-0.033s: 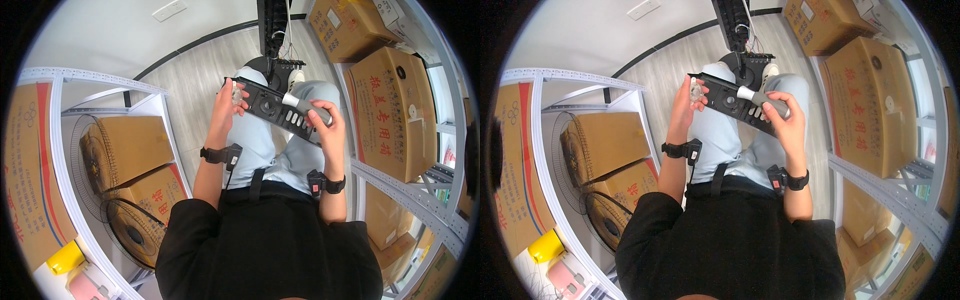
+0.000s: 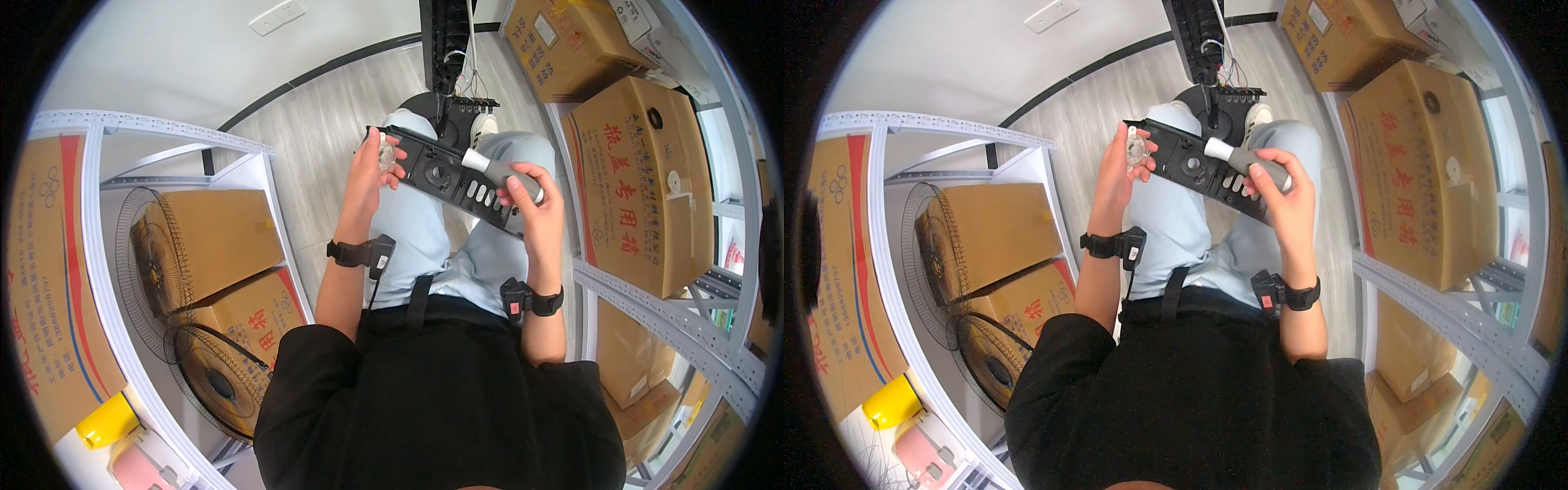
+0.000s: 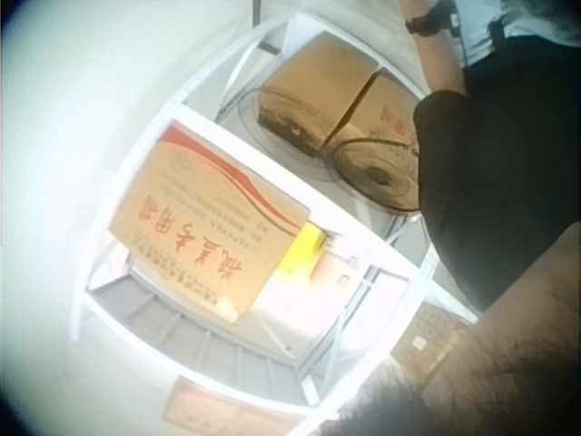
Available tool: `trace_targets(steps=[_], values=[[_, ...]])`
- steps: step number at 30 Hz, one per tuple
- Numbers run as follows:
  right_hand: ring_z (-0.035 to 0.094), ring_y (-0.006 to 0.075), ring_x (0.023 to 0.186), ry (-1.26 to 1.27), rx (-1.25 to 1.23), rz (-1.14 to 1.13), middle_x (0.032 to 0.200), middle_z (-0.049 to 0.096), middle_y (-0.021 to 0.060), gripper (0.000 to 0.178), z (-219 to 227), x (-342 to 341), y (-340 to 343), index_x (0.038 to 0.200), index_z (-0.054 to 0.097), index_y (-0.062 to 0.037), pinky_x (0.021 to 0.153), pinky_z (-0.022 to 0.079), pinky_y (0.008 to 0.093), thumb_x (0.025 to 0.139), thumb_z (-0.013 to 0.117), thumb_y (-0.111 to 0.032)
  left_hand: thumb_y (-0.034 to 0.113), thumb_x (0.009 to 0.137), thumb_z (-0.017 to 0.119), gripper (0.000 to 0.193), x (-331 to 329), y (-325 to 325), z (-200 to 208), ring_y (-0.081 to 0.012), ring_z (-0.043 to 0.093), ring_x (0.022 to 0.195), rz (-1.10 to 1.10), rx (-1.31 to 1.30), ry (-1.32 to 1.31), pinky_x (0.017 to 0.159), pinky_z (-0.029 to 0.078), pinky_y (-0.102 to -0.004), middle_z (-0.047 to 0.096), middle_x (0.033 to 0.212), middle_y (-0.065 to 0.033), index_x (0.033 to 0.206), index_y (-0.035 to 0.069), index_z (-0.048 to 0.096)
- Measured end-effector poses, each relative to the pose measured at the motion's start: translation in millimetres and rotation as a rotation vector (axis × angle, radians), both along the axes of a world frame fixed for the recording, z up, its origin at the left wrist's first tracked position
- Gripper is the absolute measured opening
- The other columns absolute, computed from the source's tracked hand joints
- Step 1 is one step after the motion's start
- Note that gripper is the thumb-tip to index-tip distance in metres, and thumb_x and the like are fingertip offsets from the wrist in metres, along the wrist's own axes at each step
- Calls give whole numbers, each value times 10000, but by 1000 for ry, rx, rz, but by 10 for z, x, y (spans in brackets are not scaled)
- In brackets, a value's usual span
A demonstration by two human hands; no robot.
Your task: The person sits on the floor and assembles a small white circular electronic component. They insert a small metal piece into the component, connect red wires to its terminals, and then wrap the assembly with clear tape.
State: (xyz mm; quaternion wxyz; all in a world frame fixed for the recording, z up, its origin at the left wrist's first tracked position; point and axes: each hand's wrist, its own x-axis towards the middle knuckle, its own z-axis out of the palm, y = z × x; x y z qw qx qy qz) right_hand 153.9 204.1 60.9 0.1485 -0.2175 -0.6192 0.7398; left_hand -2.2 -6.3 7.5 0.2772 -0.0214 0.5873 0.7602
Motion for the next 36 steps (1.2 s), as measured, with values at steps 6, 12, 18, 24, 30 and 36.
trace_targets(steps=[6, 12, 18, 24, 30, 36], values=[[644, 115, 700, -16, -330, -47, 906, 653, 77, 379, -128, -23, 53, 1202, 557, 43, 630, 511, 202, 945, 592, -233, 330, 948, 555, 300, 6, 11, 23, -138, 612, 617, -21, -19, 11, 458, 437, -222, 640, 855, -89, 1024, 40, 561], [648, 108, 708, 57, -479, -67, 957, 653, 84, 376, -200, -8, 109, 1196, 551, 50, 592, 515, 177, 955, 567, -238, 286, 931, 586, 270, -7, -4, -9, -141, 625, 651, -18, -51, 0, 491, 446, -227, 642, 876, -85, 1045, 42, 566], [679, 179, 809, 91, -774, -58, 1006, 658, 142, 379, -265, 26, 142, 1218, 528, 69, 677, 563, 209, 974, 521, -220, 276, 927, 593, 274, -12, -10, 44, -159, 649, 756, -26, -63, 35, 562, 462, -242, 641, 926, -89, 1070, 44, 565], [659, 283, 998, 79, -1013, 457, 1204, 571, 259, 478, -280, -55, 104, 1352, 334, 118, 791, 588, 312, 983, 454, -161, 242, 920, 593, 273, 6, -4, 84, -165, 651, 794, -71, -49, 30, 594, 469, -247, 641, 961, -91, 1102, 43, 550], [579, 126, 641, -78, -751, 364, 761, 553, 29, 157, -223, -359, -315, 976, 518, -46, 665, 517, 265, 859, 622, -48, 223, 921, 589, 218, 10, 7, 105, -146, 633, 774, -116, -44, 63, 588, 451, -245, 637, 962, -73, 1071, 65, 574], [537, 41, 605, -90, -168, 281, 733, 601, -31, 197, -290, -674, -622, 984, 643, -33, 519, 418, 203, 847, 699, -163, 244, 917, 605, 204, 50, 21, 69, -98, 589, 759, -161, -4, 34, 568, 425, -228, 619, 929, -22, 1037, 83, 569]])
